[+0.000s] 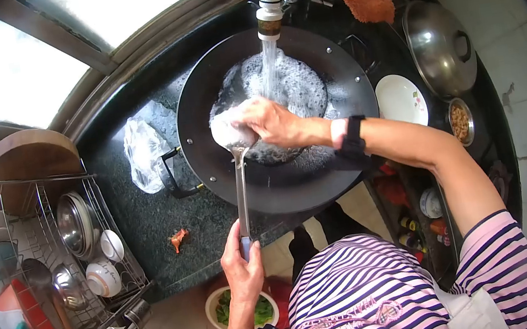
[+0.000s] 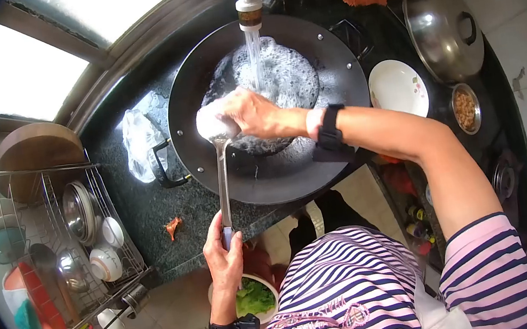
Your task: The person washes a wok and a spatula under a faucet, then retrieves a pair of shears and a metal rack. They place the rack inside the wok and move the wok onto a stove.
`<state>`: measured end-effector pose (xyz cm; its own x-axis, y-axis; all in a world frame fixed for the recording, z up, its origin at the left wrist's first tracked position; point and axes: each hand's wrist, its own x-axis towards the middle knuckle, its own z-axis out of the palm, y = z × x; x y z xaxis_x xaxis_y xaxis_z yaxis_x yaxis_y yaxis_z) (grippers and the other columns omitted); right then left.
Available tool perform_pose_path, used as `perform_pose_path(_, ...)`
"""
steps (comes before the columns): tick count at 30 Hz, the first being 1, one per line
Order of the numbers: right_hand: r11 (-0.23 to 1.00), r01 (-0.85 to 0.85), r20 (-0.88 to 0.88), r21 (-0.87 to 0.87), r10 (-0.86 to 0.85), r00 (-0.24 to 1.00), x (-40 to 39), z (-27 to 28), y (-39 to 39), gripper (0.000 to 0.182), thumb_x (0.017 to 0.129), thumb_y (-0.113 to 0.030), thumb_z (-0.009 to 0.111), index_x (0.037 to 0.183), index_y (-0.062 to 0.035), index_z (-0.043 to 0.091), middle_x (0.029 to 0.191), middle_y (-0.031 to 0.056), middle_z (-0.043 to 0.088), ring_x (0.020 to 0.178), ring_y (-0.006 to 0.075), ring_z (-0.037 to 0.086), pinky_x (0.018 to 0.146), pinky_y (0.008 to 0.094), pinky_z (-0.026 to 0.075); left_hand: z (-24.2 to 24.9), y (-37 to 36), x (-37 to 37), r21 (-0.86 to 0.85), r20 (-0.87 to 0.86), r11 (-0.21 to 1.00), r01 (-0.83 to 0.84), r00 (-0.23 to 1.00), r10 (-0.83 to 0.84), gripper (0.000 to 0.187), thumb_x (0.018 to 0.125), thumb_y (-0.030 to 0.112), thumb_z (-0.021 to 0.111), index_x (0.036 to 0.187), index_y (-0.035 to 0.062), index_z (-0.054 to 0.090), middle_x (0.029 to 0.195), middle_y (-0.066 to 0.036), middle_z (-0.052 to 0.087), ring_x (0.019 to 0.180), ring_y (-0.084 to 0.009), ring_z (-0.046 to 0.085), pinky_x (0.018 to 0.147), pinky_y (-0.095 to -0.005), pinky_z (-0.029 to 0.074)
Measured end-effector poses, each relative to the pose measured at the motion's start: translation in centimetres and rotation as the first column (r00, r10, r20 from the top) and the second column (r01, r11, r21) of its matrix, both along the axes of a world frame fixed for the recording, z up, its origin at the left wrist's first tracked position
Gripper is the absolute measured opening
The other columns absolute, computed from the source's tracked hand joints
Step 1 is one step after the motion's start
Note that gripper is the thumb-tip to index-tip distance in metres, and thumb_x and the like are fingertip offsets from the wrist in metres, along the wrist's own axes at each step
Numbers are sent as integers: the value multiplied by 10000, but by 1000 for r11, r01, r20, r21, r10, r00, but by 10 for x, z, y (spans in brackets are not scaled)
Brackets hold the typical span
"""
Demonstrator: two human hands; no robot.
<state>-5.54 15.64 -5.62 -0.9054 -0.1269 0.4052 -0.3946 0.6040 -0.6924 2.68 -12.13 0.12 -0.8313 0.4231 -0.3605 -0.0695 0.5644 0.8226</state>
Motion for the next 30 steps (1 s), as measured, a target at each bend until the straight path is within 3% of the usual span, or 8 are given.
perform_pose_path(3, 997, 29, 130, 67, -37, 991, 3, 0, -4, 280, 730, 13, 528, 997, -16, 606, 986, 159, 595, 935, 340, 533, 817, 389, 424, -10, -9, 3, 57, -91, 998, 28, 996, -23, 470, 766, -25, 571, 1224, -25, 463, 1005, -183, 595, 885, -246, 598, 790, -328, 457)
perform_pose_path(9, 989, -49, -161, 136, 71, 984, 19, 17, -38, 404, 625, 98, 556, 1015, -4, 580, 1045, 114, 572, 1026, 324, 498, 903, 408, 407, -6, -4, -5, -25, -179, 993, 116, 977, -118, 482, 752, -44, 562, 1223, -21, 464, 1002, -201, 580, 893, -325, 587, 793, -340, 456)
perform_pose_path(15, 985, -105, 67, 137, 97, 993, -31, -19, -14, 225, 685, -22, 580, 893, -59, 659, 895, 89, 629, 894, 281, 543, 789, 383, 438, 4, -2, 0, -55, -216, 988, 141, 965, -150, 485, 747, -51, 559, 1222, -9, 470, 955, -189, 578, 823, -305, 589, 754, -344, 460)
perform_pose_path(17, 986, -72, 344, -150, 120, 931, -34, -25, 3, 265, 675, -11, 533, 907, -46, 656, 874, 152, 641, 778, 323, 612, 713, 399, 484, 0, -6, 3, -33, -189, 991, 129, 973, -133, 479, 747, -51, 560, 1218, -14, 476, 956, -182, 578, 811, -280, 586, 747, -324, 462)
perform_pose_path(19, 994, -50, 265, 100, 22, 964, -24, -29, 19, 254, 671, -3, 517, 884, -32, 652, 832, 174, 634, 720, 319, 618, 702, 393, 488, -4, -10, 5, -17, -178, 995, 93, 979, -95, 482, 751, -46, 567, 1224, -17, 476, 971, -174, 581, 805, -252, 581, 749, -302, 459)
perform_pose_path(22, 987, -57, 463, 148, -18, 886, 3, -34, 40, 206, 687, -8, 513, 842, -32, 646, 844, 175, 619, 783, 333, 606, 678, 424, 480, -3, -14, 3, 18, -129, 1000, 14, 992, -12, 495, 758, -35, 573, 1241, -16, 467, 998, -175, 585, 816, -233, 580, 763, -296, 455)
perform_pose_path(24, 801, 152, 256, 580, -356, 899, 8, -44, 49, 172, 709, -38, 536, 851, -41, 635, 943, 180, 572, 873, 358, 565, 686, 454, 469, -8, -17, 1, 23, -120, 1000, 3, 993, -1, 497, 760, -32, 574, 1245, -16, 463, 998, -173, 585, 818, -223, 578, 763, -294, 453)
perform_pose_path(30, 938, -27, 495, 346, -158, 855, 29, -70, 39, 217, 714, -89, 556, 907, -9, 614, 963, 184, 563, 884, 367, 564, 767, 434, 464, -10, -11, -3, -8, -103, 1000, 8, 995, -9, 499, 766, -21, 577, 1251, -17, 458, 1002, -168, 586, 820, -208, 573, 763, -292, 451)
